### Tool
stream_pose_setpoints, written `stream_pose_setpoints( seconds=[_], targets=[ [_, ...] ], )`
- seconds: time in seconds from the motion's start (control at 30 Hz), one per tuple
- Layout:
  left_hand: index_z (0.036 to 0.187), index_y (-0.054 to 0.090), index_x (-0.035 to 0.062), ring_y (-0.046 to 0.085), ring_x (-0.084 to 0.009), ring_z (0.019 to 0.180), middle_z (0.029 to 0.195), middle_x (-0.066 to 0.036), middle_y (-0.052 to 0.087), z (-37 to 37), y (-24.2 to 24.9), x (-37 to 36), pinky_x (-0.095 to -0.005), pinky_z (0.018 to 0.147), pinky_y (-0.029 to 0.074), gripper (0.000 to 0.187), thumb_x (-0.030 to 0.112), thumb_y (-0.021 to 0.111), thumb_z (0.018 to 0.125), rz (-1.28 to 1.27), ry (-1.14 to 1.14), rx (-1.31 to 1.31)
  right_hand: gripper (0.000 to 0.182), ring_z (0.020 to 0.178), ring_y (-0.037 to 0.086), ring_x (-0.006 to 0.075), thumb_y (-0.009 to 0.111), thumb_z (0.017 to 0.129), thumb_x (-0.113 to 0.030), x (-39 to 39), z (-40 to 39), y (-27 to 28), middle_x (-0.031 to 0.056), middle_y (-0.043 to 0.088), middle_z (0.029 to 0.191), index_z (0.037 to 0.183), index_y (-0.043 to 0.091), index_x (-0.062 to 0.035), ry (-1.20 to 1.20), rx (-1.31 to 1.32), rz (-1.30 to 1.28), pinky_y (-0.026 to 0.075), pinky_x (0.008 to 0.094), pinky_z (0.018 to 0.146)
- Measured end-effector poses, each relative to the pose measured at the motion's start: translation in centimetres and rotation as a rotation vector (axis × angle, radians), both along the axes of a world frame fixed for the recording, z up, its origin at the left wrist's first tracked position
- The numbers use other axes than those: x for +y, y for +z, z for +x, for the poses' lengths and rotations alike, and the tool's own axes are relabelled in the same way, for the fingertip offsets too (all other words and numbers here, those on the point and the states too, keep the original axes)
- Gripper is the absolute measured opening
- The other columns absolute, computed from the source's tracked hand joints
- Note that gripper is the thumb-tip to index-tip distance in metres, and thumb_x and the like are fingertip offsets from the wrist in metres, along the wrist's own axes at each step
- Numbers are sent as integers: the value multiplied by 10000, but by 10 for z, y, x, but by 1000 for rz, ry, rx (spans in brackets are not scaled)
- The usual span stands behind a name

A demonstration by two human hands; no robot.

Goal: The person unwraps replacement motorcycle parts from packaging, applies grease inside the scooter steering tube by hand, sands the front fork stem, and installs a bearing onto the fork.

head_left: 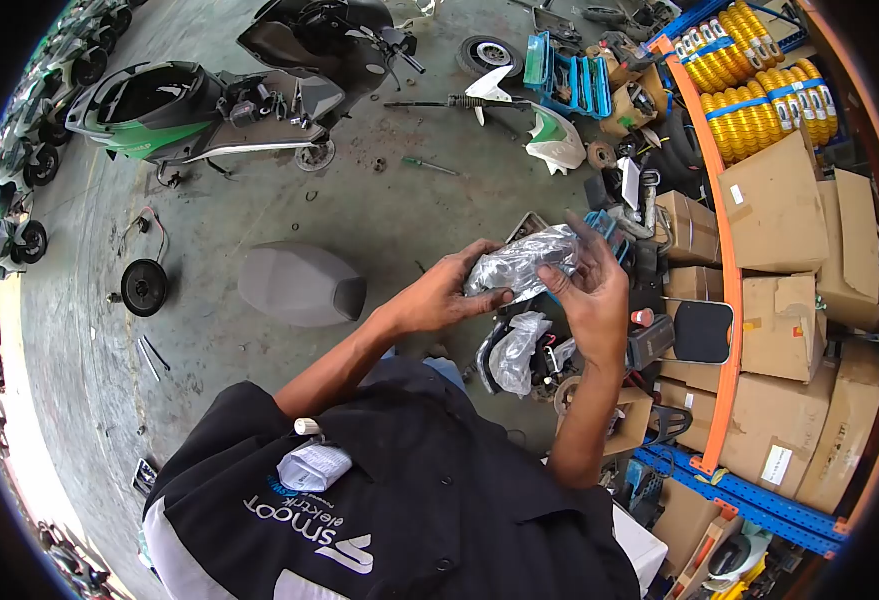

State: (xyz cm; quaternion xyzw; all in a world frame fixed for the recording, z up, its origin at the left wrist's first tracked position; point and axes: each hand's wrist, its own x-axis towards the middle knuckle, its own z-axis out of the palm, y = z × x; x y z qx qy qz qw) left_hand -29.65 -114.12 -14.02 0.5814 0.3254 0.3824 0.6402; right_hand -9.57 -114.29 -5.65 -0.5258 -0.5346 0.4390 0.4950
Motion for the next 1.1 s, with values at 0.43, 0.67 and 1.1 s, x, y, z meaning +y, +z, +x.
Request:
stream_pose_setpoints(
  seconds=[0.43,0.67,1.1],
  targets=[
    [1487,418,18,522,-142,1237,1346,-81,566,-4,-9,-5,-320,1051,423,710,285,761,926,-210,-179,-231,712,905,634,113,826,859,-151,-21,15,-20,93,709,1026,1453,473,16,250,164,47,490,272,846],
    [1550,294,-28,622,-184,1074,1247,-124,618,-42,-63,-19,-322,905,507,858,382,723,930,-476,-396,-425,707,857,573,109,867,787,-64,-34,21,-28,1,606,899,1397,515,-4,330,9,33,464,274,817],
    [1593,226,-5,628,-119,839,1114,-87,643,-50,-72,-19,-259,663,509,930,454,702,939,-575,-431,-333,333,1243,526,286,822,844,-308,-29,10,-48,164,531,1387,1002,767,-20,597,-274,13,416,424,1037]
  ],
)
